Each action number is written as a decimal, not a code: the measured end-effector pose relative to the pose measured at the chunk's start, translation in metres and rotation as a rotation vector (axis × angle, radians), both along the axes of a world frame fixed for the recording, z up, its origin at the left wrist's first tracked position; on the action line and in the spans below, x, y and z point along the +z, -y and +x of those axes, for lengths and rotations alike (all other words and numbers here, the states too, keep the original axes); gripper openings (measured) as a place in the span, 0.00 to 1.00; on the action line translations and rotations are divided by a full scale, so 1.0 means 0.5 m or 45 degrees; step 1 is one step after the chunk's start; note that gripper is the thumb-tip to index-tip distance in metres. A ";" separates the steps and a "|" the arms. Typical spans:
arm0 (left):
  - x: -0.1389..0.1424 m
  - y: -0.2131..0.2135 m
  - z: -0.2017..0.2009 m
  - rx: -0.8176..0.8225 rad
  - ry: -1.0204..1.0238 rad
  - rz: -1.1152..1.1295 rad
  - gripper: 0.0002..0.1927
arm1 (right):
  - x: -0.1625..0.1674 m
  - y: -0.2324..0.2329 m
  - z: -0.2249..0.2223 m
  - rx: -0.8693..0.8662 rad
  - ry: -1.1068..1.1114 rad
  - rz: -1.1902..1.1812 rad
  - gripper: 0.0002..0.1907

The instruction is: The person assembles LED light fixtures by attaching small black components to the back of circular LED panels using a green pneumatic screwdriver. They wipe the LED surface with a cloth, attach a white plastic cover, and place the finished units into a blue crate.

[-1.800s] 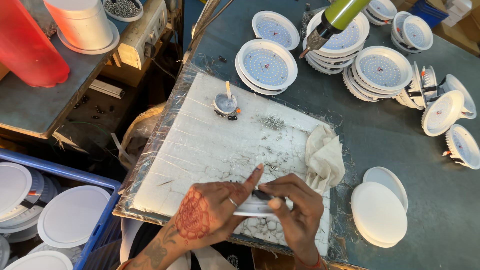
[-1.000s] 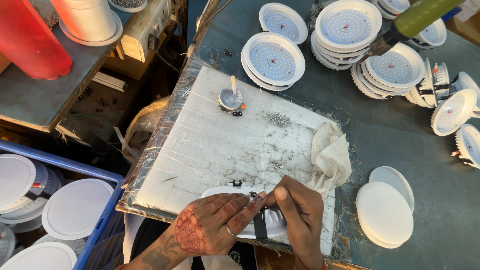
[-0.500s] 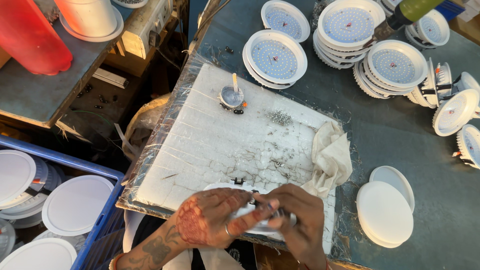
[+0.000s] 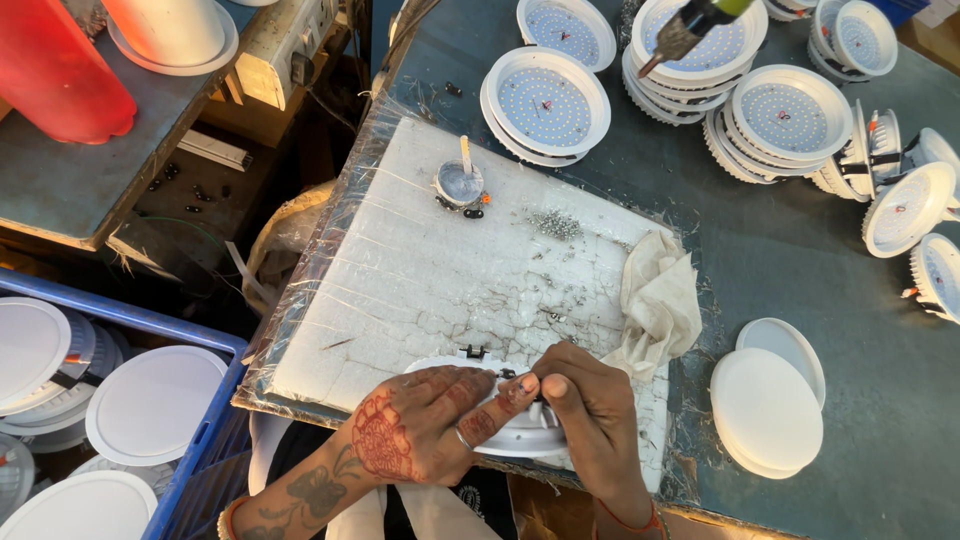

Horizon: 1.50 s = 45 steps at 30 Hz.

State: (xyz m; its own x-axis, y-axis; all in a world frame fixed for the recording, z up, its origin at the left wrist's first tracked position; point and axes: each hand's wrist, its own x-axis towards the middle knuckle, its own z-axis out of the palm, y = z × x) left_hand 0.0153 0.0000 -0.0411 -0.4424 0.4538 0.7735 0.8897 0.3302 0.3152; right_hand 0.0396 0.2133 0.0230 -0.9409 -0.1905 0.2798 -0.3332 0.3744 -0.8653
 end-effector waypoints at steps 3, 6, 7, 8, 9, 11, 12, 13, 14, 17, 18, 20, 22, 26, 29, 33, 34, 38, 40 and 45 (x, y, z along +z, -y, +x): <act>0.000 0.002 -0.001 -0.013 0.021 0.000 0.33 | 0.007 0.009 -0.007 0.013 -0.011 0.027 0.23; 0.003 0.002 -0.005 0.063 0.012 -0.042 0.36 | 0.011 0.017 -0.018 0.039 0.053 -0.023 0.25; 0.004 0.002 -0.008 0.036 0.068 -0.051 0.37 | 0.012 0.019 -0.020 0.033 0.035 -0.010 0.25; 0.005 0.002 -0.011 0.010 0.124 -0.060 0.38 | 0.013 0.022 -0.022 0.027 0.016 0.003 0.26; 0.007 0.002 -0.014 -0.017 0.178 -0.069 0.40 | 0.014 0.023 -0.023 0.022 -0.004 0.017 0.27; 0.011 0.002 -0.018 0.002 0.158 -0.062 0.41 | 0.017 0.025 -0.022 -0.029 -0.004 0.089 0.28; 0.013 0.002 -0.019 0.014 0.151 -0.058 0.41 | 0.019 0.026 -0.021 -0.052 -0.002 0.125 0.28; 0.015 0.001 -0.020 0.011 0.169 -0.043 0.41 | 0.021 0.025 -0.020 -0.028 -0.007 0.082 0.29; 0.018 0.001 -0.020 0.011 0.187 -0.028 0.41 | 0.024 0.024 -0.020 0.000 -0.013 0.038 0.30; 0.024 -0.001 -0.019 0.034 0.229 -0.004 0.39 | 0.035 0.019 -0.016 0.068 -0.067 0.039 0.27; 0.026 -0.001 -0.019 0.044 0.244 -0.001 0.39 | 0.037 0.018 -0.015 0.086 -0.088 0.058 0.27; 0.027 0.001 -0.020 0.049 0.253 0.021 0.38 | 0.037 0.019 -0.010 0.181 -0.228 0.090 0.23; 0.026 0.004 -0.022 0.031 0.262 0.034 0.38 | 0.034 0.020 -0.006 0.194 -0.247 0.148 0.24; 0.020 0.011 -0.022 -0.012 0.221 0.030 0.37 | 0.016 0.021 0.006 0.046 -0.163 0.264 0.27; 0.015 0.013 -0.018 -0.058 0.181 0.014 0.39 | -0.002 0.018 0.013 -0.027 -0.302 0.330 0.27; 0.010 0.017 -0.015 -0.087 0.124 0.028 0.38 | -0.022 0.013 0.021 -0.075 -0.462 0.402 0.27; 0.009 0.017 -0.014 -0.097 0.118 0.023 0.38 | -0.027 0.012 0.023 -0.077 -0.498 0.410 0.26; 0.005 0.017 -0.013 -0.127 0.123 0.004 0.35 | -0.042 0.011 0.023 -0.093 -0.593 0.440 0.25; 0.002 0.017 -0.012 -0.127 0.135 -0.002 0.34 | -0.046 0.008 0.021 -0.092 -0.622 0.447 0.25; -0.006 0.013 -0.013 -0.132 0.137 -0.022 0.31 | -0.046 0.006 0.019 -0.090 -0.632 0.439 0.24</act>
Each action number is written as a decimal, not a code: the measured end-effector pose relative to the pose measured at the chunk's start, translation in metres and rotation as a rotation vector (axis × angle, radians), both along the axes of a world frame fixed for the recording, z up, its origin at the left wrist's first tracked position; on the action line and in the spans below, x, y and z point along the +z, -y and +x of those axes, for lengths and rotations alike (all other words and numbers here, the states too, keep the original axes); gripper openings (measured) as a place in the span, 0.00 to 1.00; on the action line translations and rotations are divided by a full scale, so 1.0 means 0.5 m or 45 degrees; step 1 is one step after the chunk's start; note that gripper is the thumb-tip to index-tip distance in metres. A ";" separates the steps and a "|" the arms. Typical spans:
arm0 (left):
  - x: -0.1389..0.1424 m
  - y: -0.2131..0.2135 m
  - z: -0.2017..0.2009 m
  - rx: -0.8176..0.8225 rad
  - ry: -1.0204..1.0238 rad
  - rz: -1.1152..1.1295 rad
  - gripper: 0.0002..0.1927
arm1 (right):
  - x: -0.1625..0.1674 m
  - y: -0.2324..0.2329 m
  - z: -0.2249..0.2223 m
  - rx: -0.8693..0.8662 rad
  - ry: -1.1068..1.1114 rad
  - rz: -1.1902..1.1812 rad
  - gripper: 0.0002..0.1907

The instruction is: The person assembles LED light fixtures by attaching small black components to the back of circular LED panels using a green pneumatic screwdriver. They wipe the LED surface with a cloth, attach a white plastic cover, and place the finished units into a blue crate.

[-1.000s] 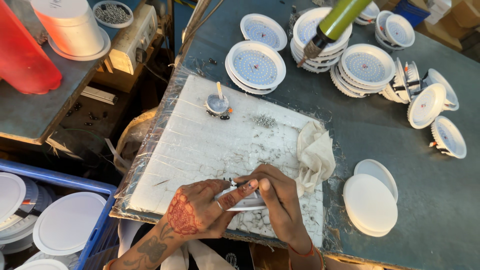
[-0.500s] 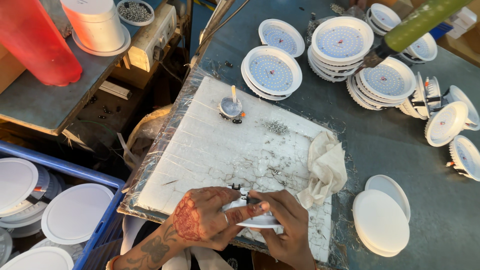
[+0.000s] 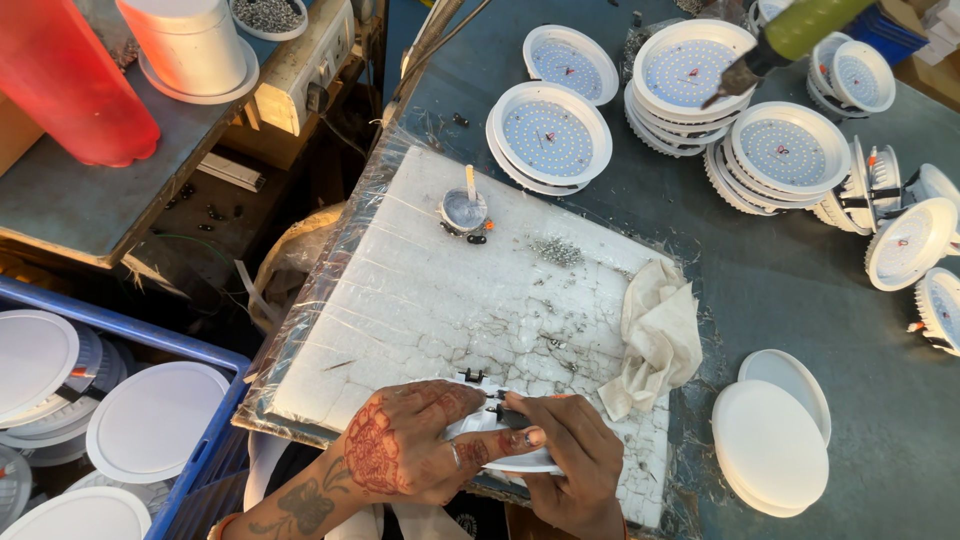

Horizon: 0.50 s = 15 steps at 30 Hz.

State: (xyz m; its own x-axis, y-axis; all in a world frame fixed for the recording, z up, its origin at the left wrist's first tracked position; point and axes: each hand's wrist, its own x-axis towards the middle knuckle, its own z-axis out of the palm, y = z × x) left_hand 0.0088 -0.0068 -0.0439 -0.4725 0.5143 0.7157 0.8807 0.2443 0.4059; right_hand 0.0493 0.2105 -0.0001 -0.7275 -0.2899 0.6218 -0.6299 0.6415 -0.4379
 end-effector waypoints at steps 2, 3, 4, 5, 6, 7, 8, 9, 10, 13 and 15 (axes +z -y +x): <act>0.000 -0.002 -0.001 0.062 0.006 0.019 0.29 | 0.009 0.007 0.000 -0.022 0.105 -0.012 0.24; 0.001 -0.004 -0.002 0.086 0.007 0.031 0.29 | 0.019 0.009 -0.002 -0.041 0.156 -0.016 0.24; 0.003 -0.005 -0.004 0.110 -0.022 0.030 0.29 | 0.035 0.010 -0.003 0.035 0.247 -0.096 0.25; 0.007 -0.004 -0.005 0.128 -0.048 0.027 0.29 | 0.058 0.008 -0.006 0.106 0.338 -0.180 0.27; 0.011 -0.004 -0.006 0.143 -0.072 0.021 0.29 | 0.084 0.009 -0.008 0.175 0.429 -0.269 0.30; 0.015 -0.003 -0.012 0.141 -0.019 -0.003 0.28 | 0.110 0.017 -0.016 0.129 0.382 -0.291 0.25; 0.020 -0.004 -0.018 0.141 0.038 -0.033 0.27 | 0.139 0.027 -0.023 0.083 0.341 -0.316 0.22; 0.025 -0.002 -0.023 0.139 0.101 -0.067 0.26 | 0.178 0.030 -0.022 0.057 0.323 -0.256 0.22; 0.031 -0.002 -0.027 0.148 0.090 -0.022 0.25 | 0.220 0.032 -0.015 0.033 0.310 -0.195 0.23; 0.046 -0.010 -0.033 0.188 0.079 0.055 0.24 | 0.296 0.102 0.016 0.298 0.681 -0.530 0.19; 0.056 -0.018 -0.027 0.236 0.092 0.001 0.26 | 0.316 0.143 0.012 0.581 0.790 -0.650 0.18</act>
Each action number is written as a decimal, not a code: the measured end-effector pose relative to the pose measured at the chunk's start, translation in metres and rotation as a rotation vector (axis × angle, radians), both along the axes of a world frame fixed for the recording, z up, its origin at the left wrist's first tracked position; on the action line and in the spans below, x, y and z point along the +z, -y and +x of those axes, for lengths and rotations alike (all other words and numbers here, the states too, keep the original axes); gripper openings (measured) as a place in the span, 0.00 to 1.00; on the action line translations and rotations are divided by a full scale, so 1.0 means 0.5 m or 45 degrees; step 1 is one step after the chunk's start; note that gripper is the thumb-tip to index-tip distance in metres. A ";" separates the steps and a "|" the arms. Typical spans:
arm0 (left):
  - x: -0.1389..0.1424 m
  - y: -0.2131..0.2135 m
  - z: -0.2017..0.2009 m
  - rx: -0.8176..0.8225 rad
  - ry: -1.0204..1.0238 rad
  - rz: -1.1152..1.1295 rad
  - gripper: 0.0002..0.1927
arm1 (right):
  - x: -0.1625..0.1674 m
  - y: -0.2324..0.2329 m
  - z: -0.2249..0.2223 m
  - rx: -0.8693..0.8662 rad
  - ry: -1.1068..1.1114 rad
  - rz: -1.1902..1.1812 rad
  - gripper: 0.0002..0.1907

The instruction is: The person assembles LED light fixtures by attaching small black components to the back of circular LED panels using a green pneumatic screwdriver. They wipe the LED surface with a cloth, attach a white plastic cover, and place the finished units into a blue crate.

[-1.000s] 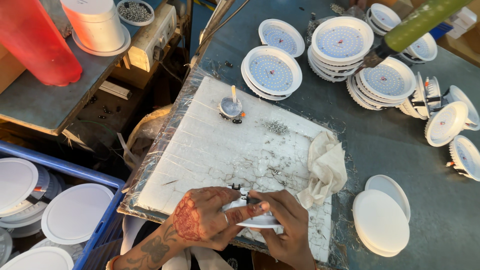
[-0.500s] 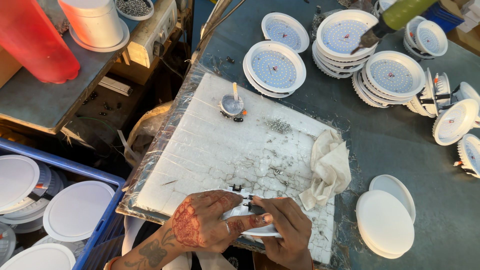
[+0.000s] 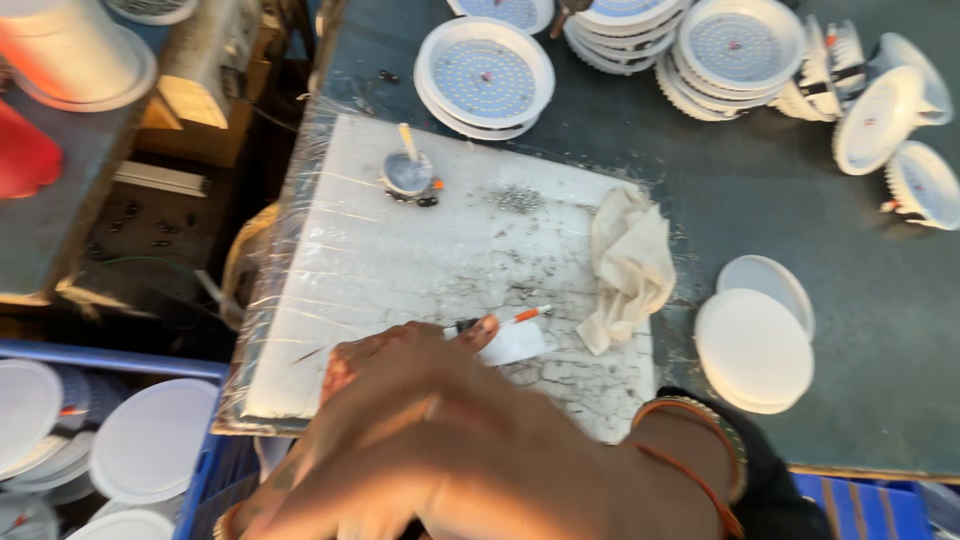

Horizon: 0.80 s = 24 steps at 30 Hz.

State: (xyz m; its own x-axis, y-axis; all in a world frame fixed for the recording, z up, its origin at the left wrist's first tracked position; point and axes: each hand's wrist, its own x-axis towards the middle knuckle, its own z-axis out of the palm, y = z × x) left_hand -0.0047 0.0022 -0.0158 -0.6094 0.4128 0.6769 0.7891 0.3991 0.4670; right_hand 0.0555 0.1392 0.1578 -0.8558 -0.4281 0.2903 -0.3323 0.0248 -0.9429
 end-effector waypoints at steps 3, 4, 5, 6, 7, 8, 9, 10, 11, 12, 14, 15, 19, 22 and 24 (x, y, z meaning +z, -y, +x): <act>0.012 -0.009 0.016 0.125 0.030 -0.089 0.28 | 0.006 0.032 -0.012 0.225 0.035 -0.187 0.17; 0.014 -0.009 0.015 0.109 0.031 -0.074 0.29 | 0.007 0.035 -0.010 0.264 0.035 -0.223 0.16; 0.016 -0.008 0.014 0.088 0.025 -0.054 0.30 | 0.004 0.038 -0.009 0.283 0.036 -0.247 0.16; 0.016 -0.012 0.013 0.061 0.015 -0.030 0.30 | 0.000 0.038 -0.007 0.301 0.033 -0.268 0.16; 0.016 -0.013 0.008 0.057 -0.010 -0.010 0.31 | -0.004 0.037 -0.003 0.312 0.030 -0.283 0.15; 0.015 -0.015 0.008 0.049 -0.036 0.011 0.31 | -0.008 0.034 0.001 0.328 0.027 -0.304 0.15; 0.013 -0.019 0.005 0.042 -0.063 0.031 0.31 | -0.011 0.030 0.005 0.342 0.021 -0.316 0.15; 0.011 -0.018 0.004 0.053 -0.040 0.002 0.31 | -0.014 0.025 0.010 0.354 0.023 -0.327 0.14; 0.009 -0.019 0.004 0.062 -0.014 -0.027 0.31 | -0.016 0.019 0.014 0.358 0.024 -0.342 0.14; 0.008 -0.019 0.003 0.070 0.013 -0.056 0.31 | -0.016 0.013 0.017 0.365 0.026 -0.350 0.13; 0.008 -0.020 0.003 0.072 -0.009 -0.054 0.31 | -0.014 0.003 0.019 0.375 0.029 -0.376 0.13; 0.008 -0.020 0.003 0.071 -0.023 -0.053 0.31 | -0.013 0.001 0.018 0.380 0.031 -0.385 0.12; 0.017 -0.024 0.002 0.086 0.004 -0.064 0.31 | -0.011 0.006 0.010 0.382 0.029 -0.418 0.11; 0.022 -0.025 0.004 0.095 -0.025 -0.042 0.31 | -0.017 0.006 0.008 0.379 0.018 -0.423 0.10; 0.022 -0.023 0.004 0.103 -0.029 -0.051 0.30 | -0.026 -0.011 0.002 0.353 -0.008 -0.426 0.10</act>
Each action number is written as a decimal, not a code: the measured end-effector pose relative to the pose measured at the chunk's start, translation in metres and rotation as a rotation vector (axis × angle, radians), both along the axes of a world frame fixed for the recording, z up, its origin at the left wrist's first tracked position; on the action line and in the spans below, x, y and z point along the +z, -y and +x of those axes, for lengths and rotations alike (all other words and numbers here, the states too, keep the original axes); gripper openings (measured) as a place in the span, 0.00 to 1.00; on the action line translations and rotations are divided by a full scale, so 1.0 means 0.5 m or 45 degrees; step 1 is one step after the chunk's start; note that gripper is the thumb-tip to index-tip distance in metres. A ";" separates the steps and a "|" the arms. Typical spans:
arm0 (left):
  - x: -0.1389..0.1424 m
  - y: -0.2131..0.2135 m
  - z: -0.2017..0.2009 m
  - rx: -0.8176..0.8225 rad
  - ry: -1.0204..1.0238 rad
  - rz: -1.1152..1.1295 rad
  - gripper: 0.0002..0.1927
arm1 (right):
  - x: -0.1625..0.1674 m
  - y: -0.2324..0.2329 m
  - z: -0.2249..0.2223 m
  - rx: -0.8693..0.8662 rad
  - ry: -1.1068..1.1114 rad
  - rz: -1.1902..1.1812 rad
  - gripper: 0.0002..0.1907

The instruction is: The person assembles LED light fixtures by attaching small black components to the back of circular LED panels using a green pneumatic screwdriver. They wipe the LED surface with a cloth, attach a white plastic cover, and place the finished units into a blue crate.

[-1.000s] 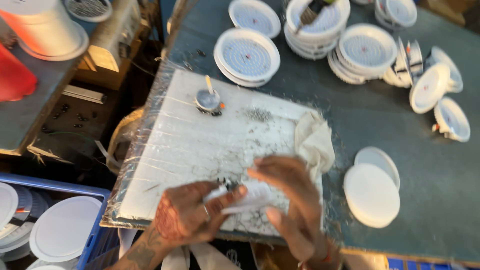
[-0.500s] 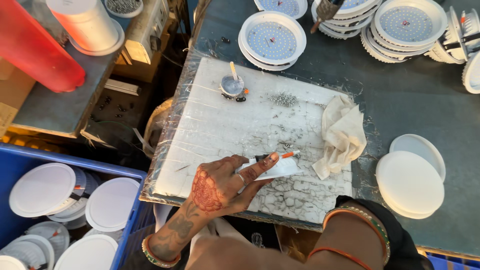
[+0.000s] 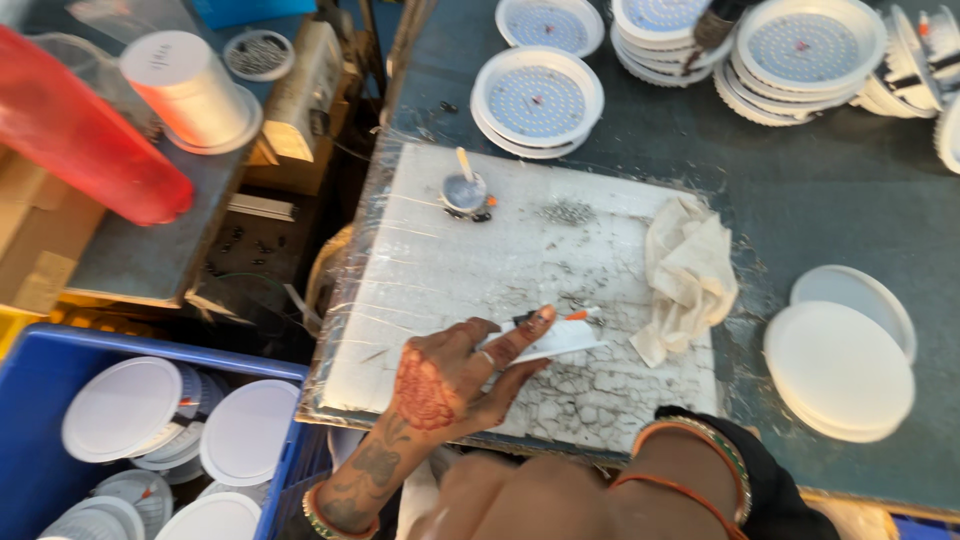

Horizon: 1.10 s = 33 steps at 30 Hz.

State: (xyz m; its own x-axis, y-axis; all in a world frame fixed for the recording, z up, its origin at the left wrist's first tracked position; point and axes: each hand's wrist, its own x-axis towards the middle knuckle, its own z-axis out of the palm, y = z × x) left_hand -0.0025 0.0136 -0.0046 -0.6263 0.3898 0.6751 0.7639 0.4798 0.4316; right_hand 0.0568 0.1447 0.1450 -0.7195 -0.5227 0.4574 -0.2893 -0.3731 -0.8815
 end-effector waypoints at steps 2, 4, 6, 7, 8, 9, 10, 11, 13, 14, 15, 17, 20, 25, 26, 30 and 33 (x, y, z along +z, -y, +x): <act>-0.003 0.004 -0.002 -0.028 0.016 -0.005 0.29 | -0.013 -0.020 -0.008 -0.045 -0.020 -0.005 0.10; -0.008 0.006 -0.007 -0.038 -0.012 -0.060 0.26 | -0.036 -0.029 -0.014 -0.093 -0.046 -0.001 0.09; -0.011 0.005 -0.014 -0.054 -0.086 -0.164 0.19 | -0.054 -0.051 -0.019 -0.190 -0.085 0.040 0.09; -0.012 0.003 -0.015 -0.055 -0.044 -0.115 0.22 | -0.062 -0.065 -0.020 -0.260 -0.113 0.072 0.09; -0.012 0.000 -0.014 -0.060 -0.004 -0.062 0.25 | -0.070 -0.083 -0.023 -0.356 -0.134 0.118 0.09; -0.010 -0.003 -0.012 -0.070 0.036 -0.006 0.28 | -0.077 -0.106 -0.025 -0.477 -0.151 0.179 0.09; -0.007 -0.005 -0.010 -0.067 0.054 -0.016 0.28 | -0.086 -0.132 -0.034 -0.609 -0.166 0.259 0.09; -0.004 -0.008 -0.007 -0.073 0.071 -0.023 0.28 | -0.102 -0.158 -0.041 -0.737 -0.158 0.346 0.09; 0.005 -0.012 -0.004 -0.078 0.086 -0.020 0.29 | -0.143 -0.217 -0.068 -0.988 -0.149 0.522 0.09; 0.010 -0.013 -0.003 -0.076 0.082 -0.013 0.28 | -0.167 -0.251 -0.095 -1.105 -0.145 0.587 0.09; 0.014 -0.014 -0.002 -0.080 0.081 -0.004 0.28 | -0.194 -0.286 -0.134 -1.156 -0.185 0.684 0.08; 0.018 -0.015 -0.002 -0.107 0.126 -0.036 0.29 | -0.246 -0.351 -0.205 -1.207 -0.135 0.838 0.07; 0.016 -0.017 -0.001 -0.117 0.191 -0.084 0.31 | -0.321 -0.419 -0.258 -1.242 0.006 0.938 0.07; -0.004 -0.019 -0.001 -0.112 0.140 0.005 0.33 | -0.377 -0.450 -0.292 -1.191 -0.135 1.185 0.07; -0.008 -0.018 -0.001 -0.106 0.159 0.004 0.32 | -0.381 -0.444 -0.299 -1.137 -0.144 1.173 0.07; -0.023 -0.014 0.002 -0.097 0.088 -0.024 0.33 | -0.389 -0.408 -0.334 -1.039 -0.231 1.274 0.06; -0.031 -0.012 0.006 -0.069 0.111 -0.058 0.32 | -0.400 -0.379 -0.355 -1.098 -0.233 1.409 0.07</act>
